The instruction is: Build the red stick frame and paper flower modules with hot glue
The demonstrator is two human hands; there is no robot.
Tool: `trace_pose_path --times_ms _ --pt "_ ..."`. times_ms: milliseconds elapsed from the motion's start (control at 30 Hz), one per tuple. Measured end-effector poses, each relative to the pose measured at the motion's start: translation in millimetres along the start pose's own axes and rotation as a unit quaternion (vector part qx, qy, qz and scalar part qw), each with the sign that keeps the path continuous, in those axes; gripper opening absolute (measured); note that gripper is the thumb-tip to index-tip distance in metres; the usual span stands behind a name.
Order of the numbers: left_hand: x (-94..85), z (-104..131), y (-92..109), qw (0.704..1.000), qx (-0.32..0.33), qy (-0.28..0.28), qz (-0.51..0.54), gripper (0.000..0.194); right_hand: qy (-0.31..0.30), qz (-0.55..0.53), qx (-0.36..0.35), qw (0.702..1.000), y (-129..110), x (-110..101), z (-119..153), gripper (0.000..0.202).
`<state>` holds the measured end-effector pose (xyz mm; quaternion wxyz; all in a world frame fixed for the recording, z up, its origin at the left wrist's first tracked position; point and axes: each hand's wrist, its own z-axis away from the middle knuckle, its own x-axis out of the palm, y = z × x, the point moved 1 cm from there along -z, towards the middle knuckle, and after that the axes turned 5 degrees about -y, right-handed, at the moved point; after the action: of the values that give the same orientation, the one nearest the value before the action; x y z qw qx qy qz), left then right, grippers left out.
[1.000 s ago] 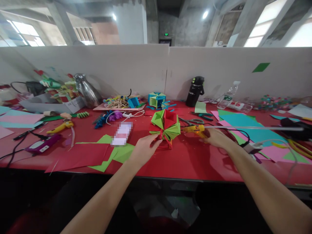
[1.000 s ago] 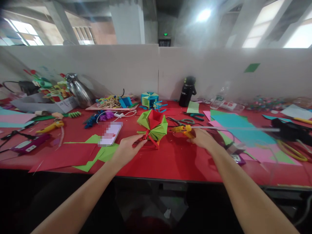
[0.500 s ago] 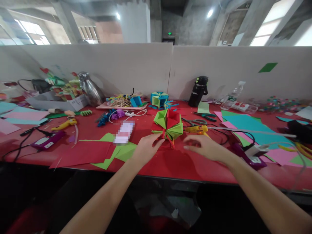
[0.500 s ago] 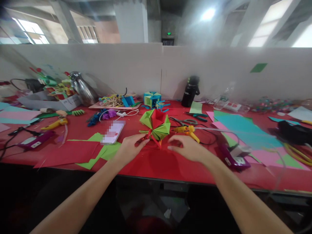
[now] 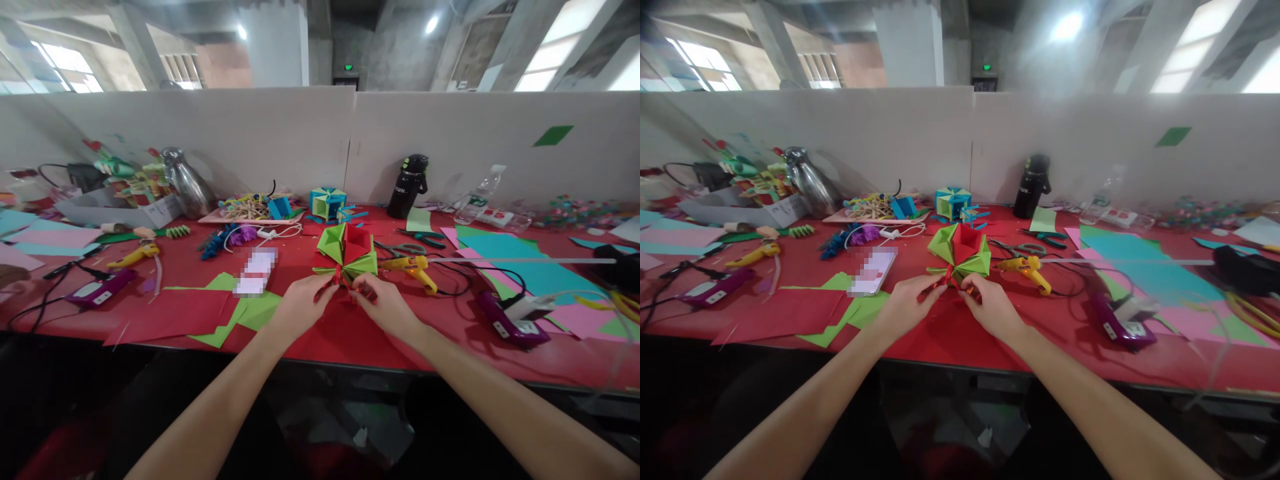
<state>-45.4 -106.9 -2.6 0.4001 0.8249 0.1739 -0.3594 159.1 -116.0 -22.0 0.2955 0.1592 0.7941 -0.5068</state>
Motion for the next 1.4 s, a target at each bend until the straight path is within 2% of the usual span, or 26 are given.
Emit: trace_pose_path --times_ms 300,467,800,1133,1233,1400 --pt "-1.1 -2 3 1.000 -0.001 -0.014 0.000 0.026 0.002 0.052 -0.017 0.999 5 3 3 0.010" --pt "-0.6 -2 2 1.000 -0.007 -0.019 0.007 0.026 0.016 0.069 -0.047 0.996 8 7 3 0.026" --pt "0.4 -2 0 1.000 0.001 0.004 0.028 0.023 0.019 0.224 -0.120 0.967 11 11 7 0.036" --pt "1.7 -2 -3 0.999 0.009 0.008 0.031 0.024 0.026 0.258 -0.132 0.957 9 11 7 0.037" --pt "2.2 0 -2 1.000 0.026 -0.003 -0.005 0.026 0.029 0.260 -0.131 0.956 8 11 7 0.036" --pt "6.8 4 2 0.988 0.030 -0.014 -0.150 0.031 0.042 0.266 -0.137 0.953 6 12 7 0.036"
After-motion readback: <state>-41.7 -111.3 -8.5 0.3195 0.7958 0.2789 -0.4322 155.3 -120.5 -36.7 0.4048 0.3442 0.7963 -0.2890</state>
